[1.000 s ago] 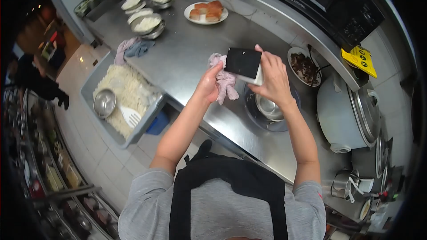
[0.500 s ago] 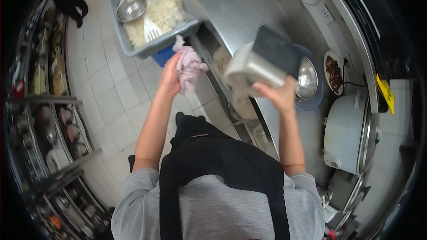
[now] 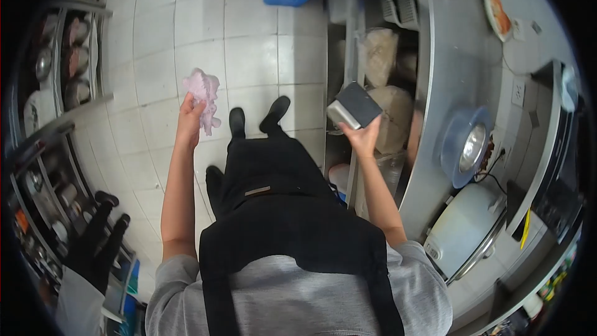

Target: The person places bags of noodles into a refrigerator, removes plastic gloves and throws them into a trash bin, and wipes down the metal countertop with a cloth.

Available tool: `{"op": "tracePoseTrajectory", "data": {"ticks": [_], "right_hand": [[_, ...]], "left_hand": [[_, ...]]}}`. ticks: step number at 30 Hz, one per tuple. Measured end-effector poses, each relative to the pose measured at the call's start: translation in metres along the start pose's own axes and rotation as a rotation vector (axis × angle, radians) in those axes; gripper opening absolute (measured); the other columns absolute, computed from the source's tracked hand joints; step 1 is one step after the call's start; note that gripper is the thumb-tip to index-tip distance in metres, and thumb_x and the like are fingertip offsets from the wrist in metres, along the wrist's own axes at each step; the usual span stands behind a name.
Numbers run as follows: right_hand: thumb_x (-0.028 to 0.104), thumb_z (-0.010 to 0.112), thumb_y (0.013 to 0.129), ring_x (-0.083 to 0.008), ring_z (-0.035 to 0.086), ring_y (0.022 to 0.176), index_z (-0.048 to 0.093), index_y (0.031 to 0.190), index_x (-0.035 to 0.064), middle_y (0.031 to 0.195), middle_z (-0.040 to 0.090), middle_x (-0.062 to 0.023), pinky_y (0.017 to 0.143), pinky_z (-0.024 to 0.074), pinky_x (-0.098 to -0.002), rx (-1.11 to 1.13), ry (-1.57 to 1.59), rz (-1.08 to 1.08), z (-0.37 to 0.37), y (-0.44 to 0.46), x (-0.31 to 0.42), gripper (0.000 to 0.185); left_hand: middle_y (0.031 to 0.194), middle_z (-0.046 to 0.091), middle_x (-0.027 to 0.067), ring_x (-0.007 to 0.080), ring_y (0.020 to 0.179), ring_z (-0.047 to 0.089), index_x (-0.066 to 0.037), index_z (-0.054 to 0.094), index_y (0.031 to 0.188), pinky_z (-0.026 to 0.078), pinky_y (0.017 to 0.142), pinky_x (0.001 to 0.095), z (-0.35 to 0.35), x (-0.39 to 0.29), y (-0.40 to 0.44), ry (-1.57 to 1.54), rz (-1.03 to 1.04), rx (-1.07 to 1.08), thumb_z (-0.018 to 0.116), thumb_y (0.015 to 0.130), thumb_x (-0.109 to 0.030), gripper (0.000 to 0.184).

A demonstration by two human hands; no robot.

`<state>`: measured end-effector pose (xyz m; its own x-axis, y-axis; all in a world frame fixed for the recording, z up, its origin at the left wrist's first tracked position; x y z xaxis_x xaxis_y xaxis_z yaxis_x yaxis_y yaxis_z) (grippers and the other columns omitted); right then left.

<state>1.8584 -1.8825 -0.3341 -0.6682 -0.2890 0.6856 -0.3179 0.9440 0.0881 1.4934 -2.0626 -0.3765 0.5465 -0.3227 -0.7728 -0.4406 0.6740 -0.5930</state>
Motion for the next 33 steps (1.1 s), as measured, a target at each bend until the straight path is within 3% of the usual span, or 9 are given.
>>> {"op": "tracePoseTrajectory", "data": {"ticks": [8,10,11,13,17,20,21,30,33], "right_hand": [[0.025,0.078,0.050,-0.0322,0.042,0.100,0.036,0.112,-0.0055,0.108,0.044,-0.0185,0.086,0.0327,-0.0379,-0.317,-0.304,0.137,-0.018,0.047,-0.132,0.081],[0.024,0.079,0.046,-0.0297,0.043,0.100,0.034,0.113,-0.0062,0.109,0.044,-0.0201,0.087,0.0327,-0.0372,-0.629,-0.456,0.254,-0.043,0.051,-0.172,0.086],[0.024,0.079,0.046,-0.0297,0.043,0.100,0.034,0.113,-0.0062,0.109,0.044,-0.0201,0.087,0.0327,-0.0372,-0.631,-0.478,0.264,-0.053,0.057,-0.189,0.086],[0.026,0.080,0.045,-0.0320,0.047,0.097,0.034,0.112,-0.0083,0.109,0.044,-0.0216,0.085,0.0358,-0.0373,-0.882,-0.585,0.525,-0.074,0.058,-0.222,0.088],[0.031,0.081,0.043,-0.0323,0.051,0.088,0.036,0.109,-0.0085,0.105,0.046,-0.0216,0.081,0.0390,-0.0359,-1.048,-0.413,0.541,-0.086,0.085,-0.246,0.088],[0.029,0.073,0.058,-0.0342,0.052,0.083,0.027,0.112,-0.0096,0.098,0.049,-0.0225,0.074,0.0417,-0.0429,-1.383,-0.615,0.706,-0.106,0.106,-0.307,0.081],[0.027,0.072,0.059,-0.0333,0.052,0.083,0.028,0.111,-0.0089,0.098,0.050,-0.0215,0.074,0.0416,-0.0419,-1.405,-0.592,0.728,-0.114,0.114,-0.320,0.077],[0.015,0.059,0.070,-0.0254,0.052,0.080,0.039,0.104,-0.0027,0.094,0.051,-0.0127,0.075,0.0409,-0.0335,-1.429,-0.445,0.844,-0.119,0.141,-0.362,0.043],[0.011,0.055,0.074,-0.0228,0.052,0.079,0.043,0.102,-0.0006,0.092,0.051,-0.0097,0.076,0.0406,-0.0307,-1.322,-0.456,0.812,-0.081,0.127,-0.339,0.033]], "left_hand": [[0.093,0.054,0.0070,0.0135,0.077,0.052,-0.004,0.043,0.114,0.044,0.067,0.0264,-0.102,0.172,-0.022,0.089,-0.277,-0.347,0.041,0.081,-0.007,0.033],[0.094,0.054,0.0071,0.0138,0.078,0.052,-0.003,0.042,0.114,0.043,0.067,0.0263,-0.104,0.206,-0.036,0.083,-0.324,-0.397,0.041,0.081,-0.007,0.033],[0.094,0.054,0.0070,0.0139,0.078,0.052,-0.003,0.042,0.114,0.043,0.067,0.0263,-0.102,0.219,-0.040,0.067,-0.349,-0.395,0.041,0.082,-0.007,0.033],[0.095,0.054,0.0069,0.0141,0.079,0.052,-0.003,0.042,0.114,0.043,0.068,0.0266,-0.097,0.247,-0.047,0.094,-0.423,-0.378,0.041,0.082,-0.007,0.033],[0.086,0.053,0.0040,0.0109,0.072,0.050,-0.005,0.047,0.107,0.041,0.062,0.0237,-0.075,0.273,-0.038,0.029,-0.454,-0.394,0.045,0.080,-0.008,0.028],[0.085,0.053,0.0037,0.0107,0.073,0.050,-0.005,0.047,0.108,0.042,0.062,0.0244,-0.063,0.274,-0.022,0.123,-0.494,-0.364,0.044,0.079,-0.009,0.029],[0.099,0.053,0.0070,0.0152,0.084,0.053,-0.004,0.041,0.115,0.043,0.072,0.0278,-0.061,0.273,-0.017,0.128,-0.540,-0.342,0.043,0.082,-0.008,0.033],[0.089,0.056,0.0045,0.0108,0.074,0.053,-0.003,0.046,0.109,0.042,0.062,0.0231,-0.049,0.252,0.024,0.121,-0.303,-0.316,0.048,0.081,-0.012,0.030],[0.088,0.057,0.0054,0.0108,0.076,0.053,-0.001,0.049,0.105,0.043,0.067,0.0240,-0.020,0.214,0.031,0.247,-0.148,-0.147,0.048,0.080,-0.009,0.026]]}}
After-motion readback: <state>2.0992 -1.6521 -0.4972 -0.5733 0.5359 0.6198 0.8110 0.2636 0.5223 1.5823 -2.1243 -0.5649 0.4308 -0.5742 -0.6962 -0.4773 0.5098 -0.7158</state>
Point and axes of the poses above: each hand's wrist, its own y-axis towards the middle knuckle, its own z-axis out of the palm, x = y × z, the point moved 3 cm from there along y, towards the middle knuckle
